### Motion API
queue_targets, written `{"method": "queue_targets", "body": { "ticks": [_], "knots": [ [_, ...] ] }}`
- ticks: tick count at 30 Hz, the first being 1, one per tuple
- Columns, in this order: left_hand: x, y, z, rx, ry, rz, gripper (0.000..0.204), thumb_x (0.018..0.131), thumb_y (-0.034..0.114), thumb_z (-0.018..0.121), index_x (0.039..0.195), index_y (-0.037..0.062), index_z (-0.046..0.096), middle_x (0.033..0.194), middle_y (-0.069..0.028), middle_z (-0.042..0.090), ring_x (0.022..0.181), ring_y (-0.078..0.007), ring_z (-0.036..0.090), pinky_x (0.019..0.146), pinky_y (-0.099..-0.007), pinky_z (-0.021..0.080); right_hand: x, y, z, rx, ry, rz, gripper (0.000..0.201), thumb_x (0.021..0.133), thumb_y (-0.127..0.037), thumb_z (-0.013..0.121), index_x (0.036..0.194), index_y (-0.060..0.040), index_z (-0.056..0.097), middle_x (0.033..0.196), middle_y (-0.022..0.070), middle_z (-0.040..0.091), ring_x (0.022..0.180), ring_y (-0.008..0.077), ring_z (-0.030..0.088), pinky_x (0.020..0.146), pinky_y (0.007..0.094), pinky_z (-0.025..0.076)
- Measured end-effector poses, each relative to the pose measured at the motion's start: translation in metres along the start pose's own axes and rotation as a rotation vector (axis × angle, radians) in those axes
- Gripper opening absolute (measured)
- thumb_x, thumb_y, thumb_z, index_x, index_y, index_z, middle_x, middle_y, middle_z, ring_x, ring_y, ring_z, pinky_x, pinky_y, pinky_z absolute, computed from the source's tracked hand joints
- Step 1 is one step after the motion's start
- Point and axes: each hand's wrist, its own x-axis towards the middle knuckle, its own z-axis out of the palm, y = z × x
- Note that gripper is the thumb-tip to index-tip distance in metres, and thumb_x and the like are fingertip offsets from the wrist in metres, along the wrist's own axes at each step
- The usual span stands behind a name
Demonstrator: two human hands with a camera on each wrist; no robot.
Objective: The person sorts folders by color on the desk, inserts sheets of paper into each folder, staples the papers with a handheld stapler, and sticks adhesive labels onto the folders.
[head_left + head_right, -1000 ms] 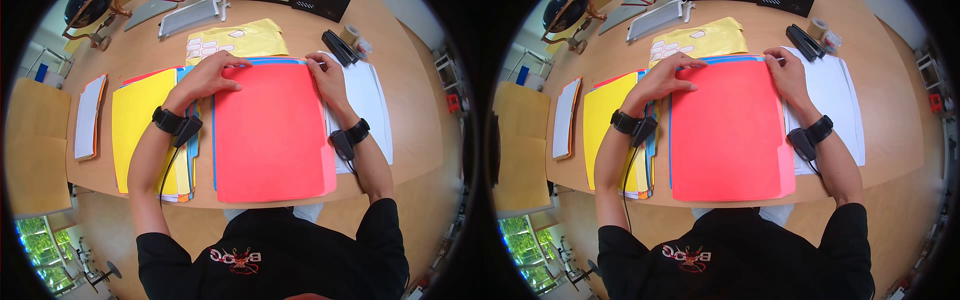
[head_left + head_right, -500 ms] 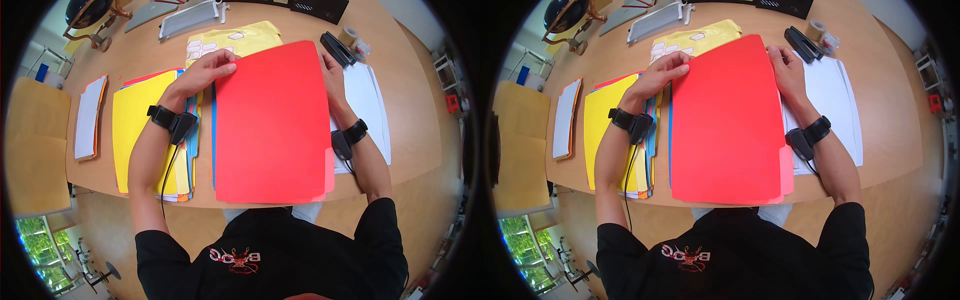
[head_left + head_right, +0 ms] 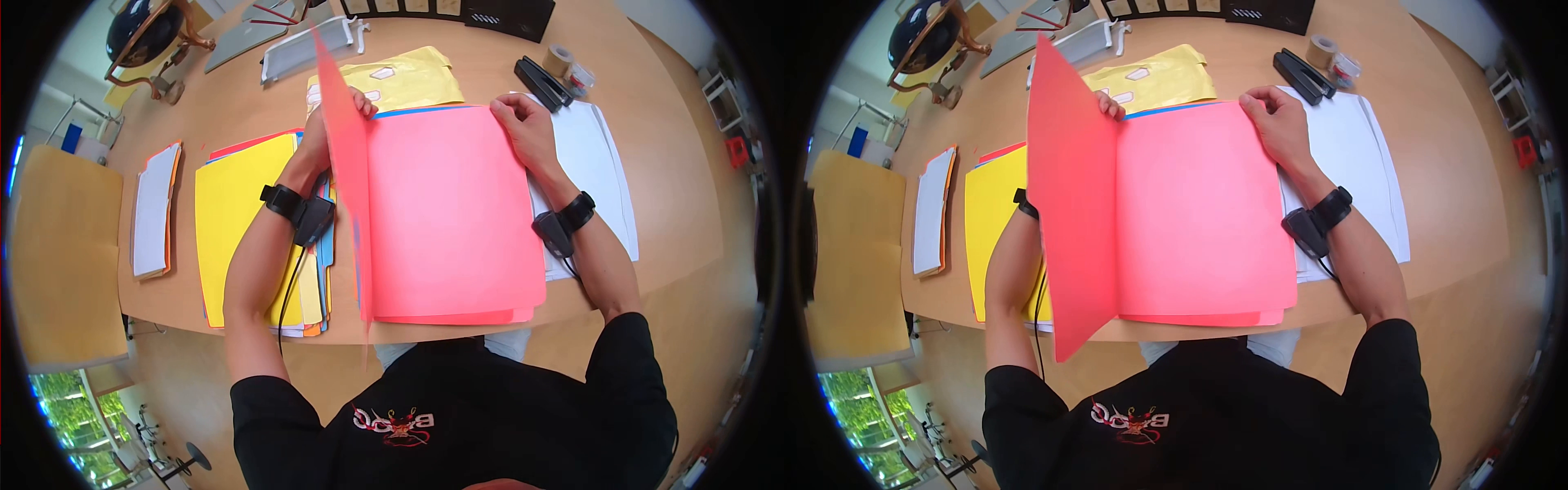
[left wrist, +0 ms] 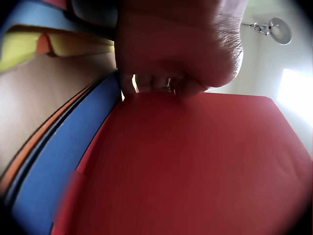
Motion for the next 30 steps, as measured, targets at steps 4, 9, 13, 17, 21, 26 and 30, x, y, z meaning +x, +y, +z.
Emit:
{"method": "queue_targets", "body": {
  "ticks": [4,9,13,17,21,26,30],
  "knots": [
    [0.006,-0.027,-0.040,-0.227,0.039,0.055,0.020,0.101,0.024,0.052,0.091,0.0064,0.052,0.082,-0.0042,0.051,0.086,-0.0178,0.050,0.091,-0.0330,0.041,0.002,0.004,-0.003,-0.180,0.069,-0.091,0.025,0.096,-0.023,0.066,0.101,0.0006,0.069,0.086,0.0028,0.069,0.079,0.0082,0.060,0.071,0.0246,0.048],
    [0.017,-0.037,-0.064,-0.314,-0.237,0.040,0.020,0.097,0.026,0.058,0.093,0.0069,0.057,0.090,-0.0065,0.058,0.105,-0.0221,0.054,0.102,-0.0360,0.039,0.006,0.013,-0.015,-0.552,0.565,-0.190,0.030,0.091,-0.030,0.066,0.103,-0.0033,0.071,0.100,0.0148,0.069,0.090,0.0242,0.064,0.082,0.0359,0.050],
    [0.016,-0.036,-0.053,-0.271,-0.248,0.093,0.020,0.097,0.026,0.059,0.093,0.0066,0.057,0.091,-0.0058,0.058,0.103,-0.0208,0.056,0.103,-0.0362,0.039,0.003,0.007,-0.023,-0.813,0.455,0.065,0.037,0.088,-0.036,0.066,0.107,-0.0050,0.072,0.109,0.0164,0.068,0.102,0.0304,0.064,0.091,0.0402,0.049],
    [0.006,-0.023,-0.024,-0.148,0.034,0.117,0.018,0.097,0.022,0.057,0.087,0.0083,0.051,0.084,-0.0046,0.053,0.086,-0.0183,0.052,0.096,-0.0380,0.044,-0.003,0.003,-0.021,-0.994,0.363,-0.093,0.048,0.085,-0.039,0.066,0.118,-0.0040,0.068,0.120,0.0212,0.066,0.114,0.0390,0.061,0.097,0.0479,0.046],
    [0.018,-0.028,-0.045,-0.028,-0.212,0.198,0.023,0.098,0.029,0.056,0.094,0.0067,0.056,0.090,-0.0052,0.058,0.100,-0.0197,0.057,0.094,-0.0348,0.045,0.000,0.012,-0.022,-0.857,0.302,-0.110,0.056,0.085,-0.039,0.066,0.126,-0.0011,0.062,0.131,0.0214,0.061,0.121,0.0382,0.058,0.101,0.0455,0.044],
    [0.033,-0.019,-0.067,-0.018,-0.172,0.191,0.023,0.097,0.029,0.057,0.093,0.0066,0.056,0.089,-0.0052,0.058,0.098,-0.0195,0.057,0.092,-0.0349,0.045,0.004,0.016,-0.059,-0.740,0.121,-0.153,0.062,0.082,-0.034,0.072,0.132,-0.0007,0.057,0.132,0.0235,0.060,0.122,0.0363,0.058,0.101,0.0435,0.045],
    [0.026,-0.031,-0.055,0.011,-0.126,0.157,0.022,0.097,0.028,0.057,0.092,0.0064,0.056,0.088,-0.0052,0.058,0.097,-0.0193,0.057,0.091,-0.0351,0.046,0.008,0.003,-0.119,-0.983,0.305,-0.062,0.058,0.078,-0.026,0.076,0.128,-0.0014,0.059,0.119,0.0202,0.064,0.110,0.0354,0.062,0.096,0.0421,0.049]
  ]
}}
